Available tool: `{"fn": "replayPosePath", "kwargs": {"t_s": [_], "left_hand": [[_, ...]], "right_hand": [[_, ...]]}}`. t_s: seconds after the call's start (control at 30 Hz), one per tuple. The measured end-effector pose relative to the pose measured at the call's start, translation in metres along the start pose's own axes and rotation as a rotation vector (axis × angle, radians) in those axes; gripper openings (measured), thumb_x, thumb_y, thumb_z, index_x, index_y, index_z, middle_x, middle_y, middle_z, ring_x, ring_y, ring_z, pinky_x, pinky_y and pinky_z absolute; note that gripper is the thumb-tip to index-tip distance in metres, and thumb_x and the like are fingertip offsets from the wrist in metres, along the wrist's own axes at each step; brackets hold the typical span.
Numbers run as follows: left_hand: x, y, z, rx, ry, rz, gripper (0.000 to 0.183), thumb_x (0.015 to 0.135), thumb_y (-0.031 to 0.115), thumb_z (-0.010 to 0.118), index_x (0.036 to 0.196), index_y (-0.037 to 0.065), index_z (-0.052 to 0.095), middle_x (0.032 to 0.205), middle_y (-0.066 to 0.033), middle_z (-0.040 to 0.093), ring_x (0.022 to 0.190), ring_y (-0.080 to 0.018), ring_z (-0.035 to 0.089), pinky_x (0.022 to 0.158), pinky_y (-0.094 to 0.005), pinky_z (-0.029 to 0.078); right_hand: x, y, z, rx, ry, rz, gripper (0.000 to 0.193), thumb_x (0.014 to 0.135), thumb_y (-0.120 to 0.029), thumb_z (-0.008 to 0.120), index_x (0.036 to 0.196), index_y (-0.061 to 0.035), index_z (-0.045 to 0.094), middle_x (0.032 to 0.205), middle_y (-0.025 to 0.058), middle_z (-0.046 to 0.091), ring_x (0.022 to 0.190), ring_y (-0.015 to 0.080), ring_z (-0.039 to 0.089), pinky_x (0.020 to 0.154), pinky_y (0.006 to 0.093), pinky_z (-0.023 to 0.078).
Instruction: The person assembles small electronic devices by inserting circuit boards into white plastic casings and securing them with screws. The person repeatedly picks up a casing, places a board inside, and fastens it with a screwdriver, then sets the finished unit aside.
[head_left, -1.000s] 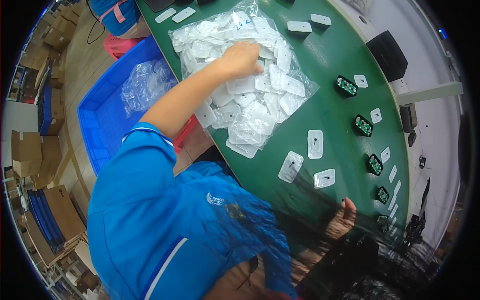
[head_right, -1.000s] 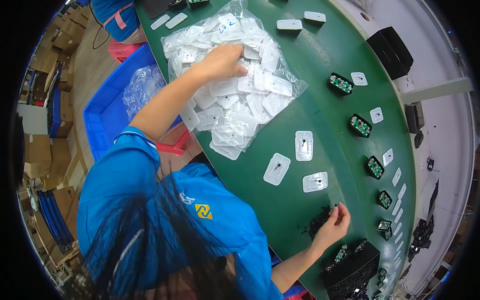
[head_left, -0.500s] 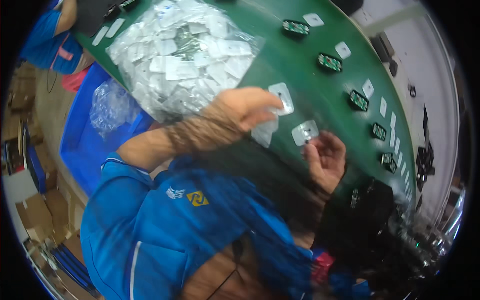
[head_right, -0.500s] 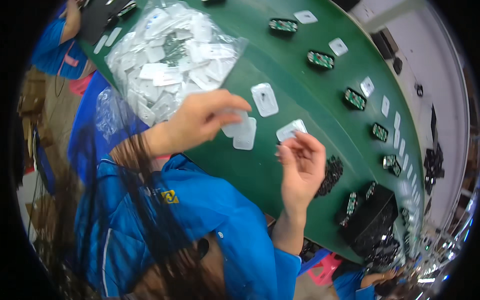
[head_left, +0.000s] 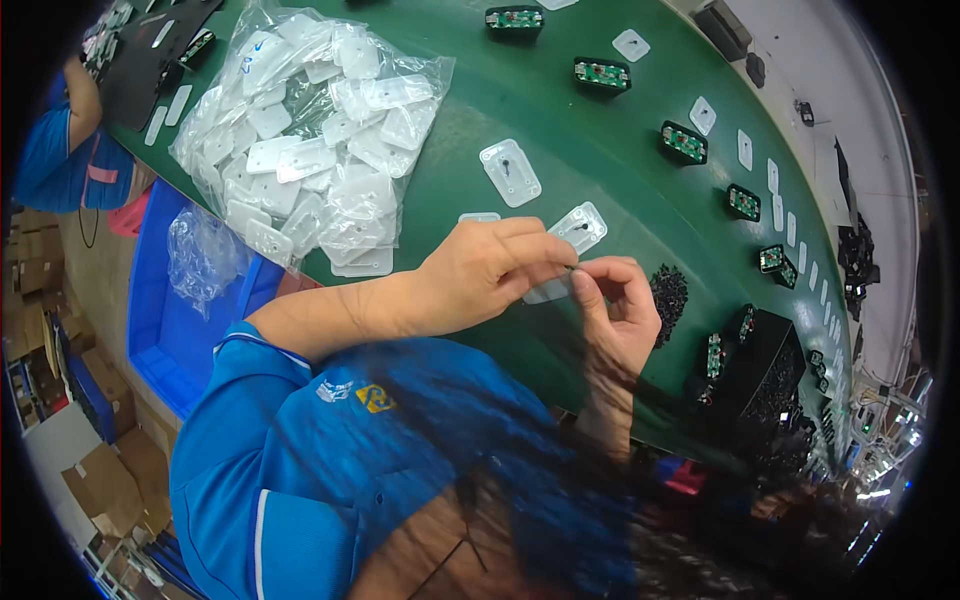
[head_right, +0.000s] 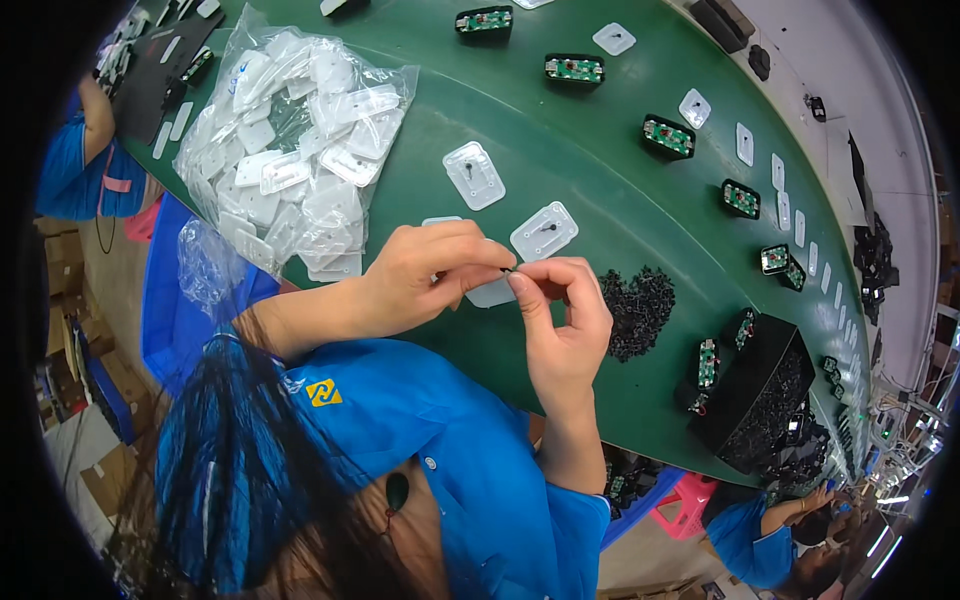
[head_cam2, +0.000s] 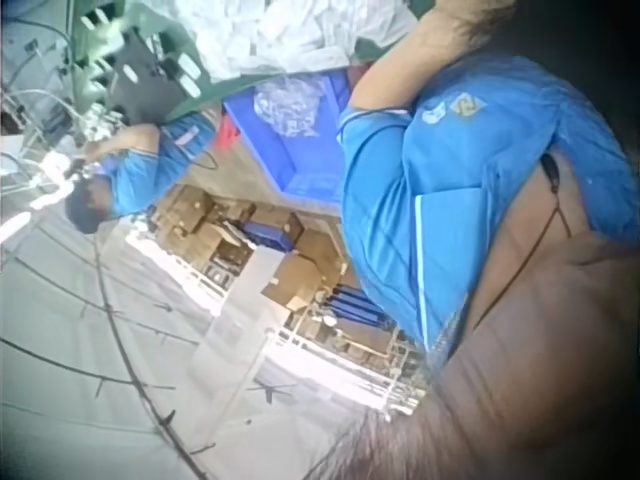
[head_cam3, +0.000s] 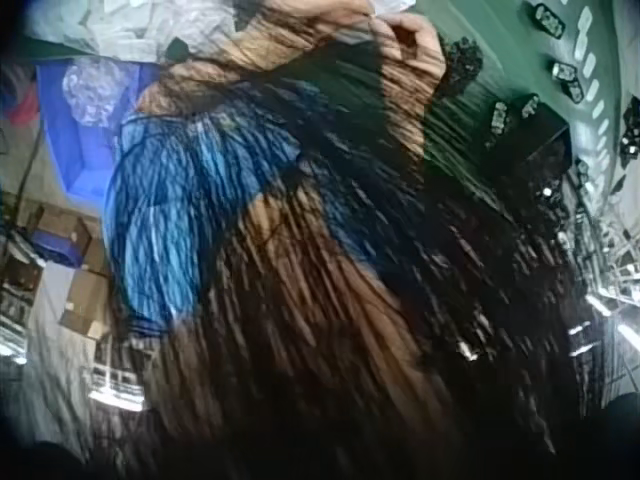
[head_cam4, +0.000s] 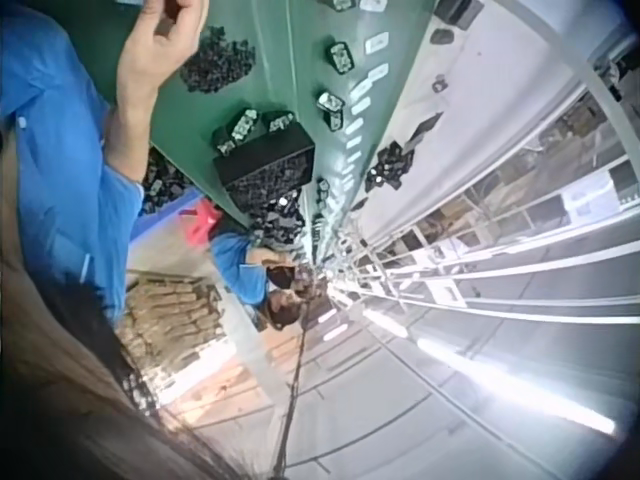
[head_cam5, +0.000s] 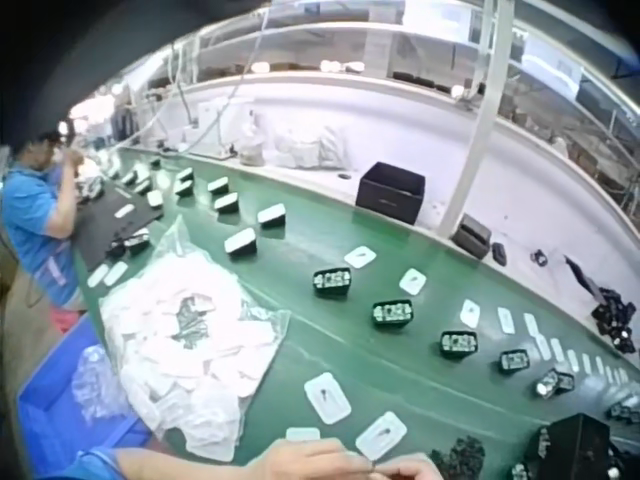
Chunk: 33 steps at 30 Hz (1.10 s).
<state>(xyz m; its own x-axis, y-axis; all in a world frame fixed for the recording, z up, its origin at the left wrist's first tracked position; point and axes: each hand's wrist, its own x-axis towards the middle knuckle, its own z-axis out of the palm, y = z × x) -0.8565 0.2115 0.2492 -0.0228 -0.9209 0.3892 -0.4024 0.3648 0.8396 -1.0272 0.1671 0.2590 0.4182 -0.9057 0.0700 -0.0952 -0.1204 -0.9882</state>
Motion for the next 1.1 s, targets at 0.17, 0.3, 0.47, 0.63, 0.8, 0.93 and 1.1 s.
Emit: {"fn": "replayPosePath", "kwargs": {"t_s": [0.17,0.3,0.47,0.63,0.8,0.93,1.1], "left_hand": [[-0.003,0.008,-0.002,-0.206,-0.024,-0.325,0.018,0.087,0.005,0.058,0.105,0.006,0.058,0.084,-0.0102,0.062,0.062,-0.0193,0.061,0.054,-0.0306,0.048],[-0.006,-0.002,0.001,-0.383,0.03,-0.396,0.029,0.093,0.002,0.05,0.122,0.0,0.047,0.09,-0.0118,0.063,0.074,-0.0149,0.065,0.067,-0.0242,0.051],[-0.007,-0.002,0.0,-0.577,-0.025,-0.498,0.016,0.094,0.002,0.048,0.108,-0.006,0.05,0.104,-0.01,0.058,0.094,-0.0148,0.061,0.083,-0.0276,0.052],[-0.011,-0.006,0.009,-0.479,0.11,-0.318,0.009,0.089,0.003,0.056,0.095,-0.004,0.056,0.09,-0.0096,0.058,0.079,-0.0163,0.065,0.067,-0.0264,0.05],[-0.013,-0.005,0.003,-0.319,0.011,-0.255,0.013,0.087,0.003,0.061,0.098,-0.002,0.057,0.104,-0.0103,0.055,0.085,-0.0123,0.058,0.071,-0.0236,0.05],[-0.01,-0.006,0.001,-0.289,0.024,-0.187,0.011,0.087,0.003,0.061,0.097,-0.001,0.058,0.098,-0.0099,0.058,0.08,-0.012,0.058,0.065,-0.0227,0.05],[-0.009,-0.008,-0.001,-0.192,0.042,0.012,0.012,0.084,-0.001,0.062,0.096,0.0,0.06,0.097,-0.0108,0.06,0.081,-0.0146,0.06,0.066,-0.0237,0.05]], "right_hand": [[0.002,0.006,-0.001,0.011,-0.027,-0.03,0.008,0.083,-0.003,0.067,0.087,0.0006,0.061,0.084,0.0046,0.058,0.072,0.0104,0.052,0.065,0.0225,0.042],[0.002,0.001,0.007,-0.206,0.057,-0.109,0.008,0.081,-0.004,0.068,0.085,-0.0006,0.061,0.081,0.0045,0.057,0.068,0.011,0.051,0.059,0.0231,0.04],[0.002,0.006,0.018,-0.304,0.099,-0.251,0.009,0.079,-0.003,0.069,0.08,-0.0028,0.061,0.075,0.0037,0.056,0.063,0.0109,0.049,0.054,0.0227,0.037],[0.0,0.006,0.022,-0.262,0.132,-0.17,0.01,0.08,-0.004,0.069,0.079,-0.0026,0.06,0.073,0.0016,0.055,0.06,0.0072,0.046,0.051,0.0212,0.035],[-0.006,0.007,0.025,-0.145,0.144,-0.108,0.011,0.082,-0.003,0.068,0.08,-0.002,0.057,0.074,0.0004,0.054,0.058,0.004,0.044,0.049,0.0188,0.034],[-0.008,0.007,0.029,-0.111,0.159,-0.138,0.011,0.083,-0.001,0.067,0.081,-0.0012,0.056,0.074,0.0001,0.053,0.058,0.0031,0.043,0.049,0.0176,0.034],[-0.011,0.011,0.028,-0.058,0.162,-0.109,0.012,0.083,0.0,0.066,0.081,-0.0014,0.055,0.074,-0.0005,0.053,0.058,0.0023,0.043,0.048,0.017,0.033]]}}
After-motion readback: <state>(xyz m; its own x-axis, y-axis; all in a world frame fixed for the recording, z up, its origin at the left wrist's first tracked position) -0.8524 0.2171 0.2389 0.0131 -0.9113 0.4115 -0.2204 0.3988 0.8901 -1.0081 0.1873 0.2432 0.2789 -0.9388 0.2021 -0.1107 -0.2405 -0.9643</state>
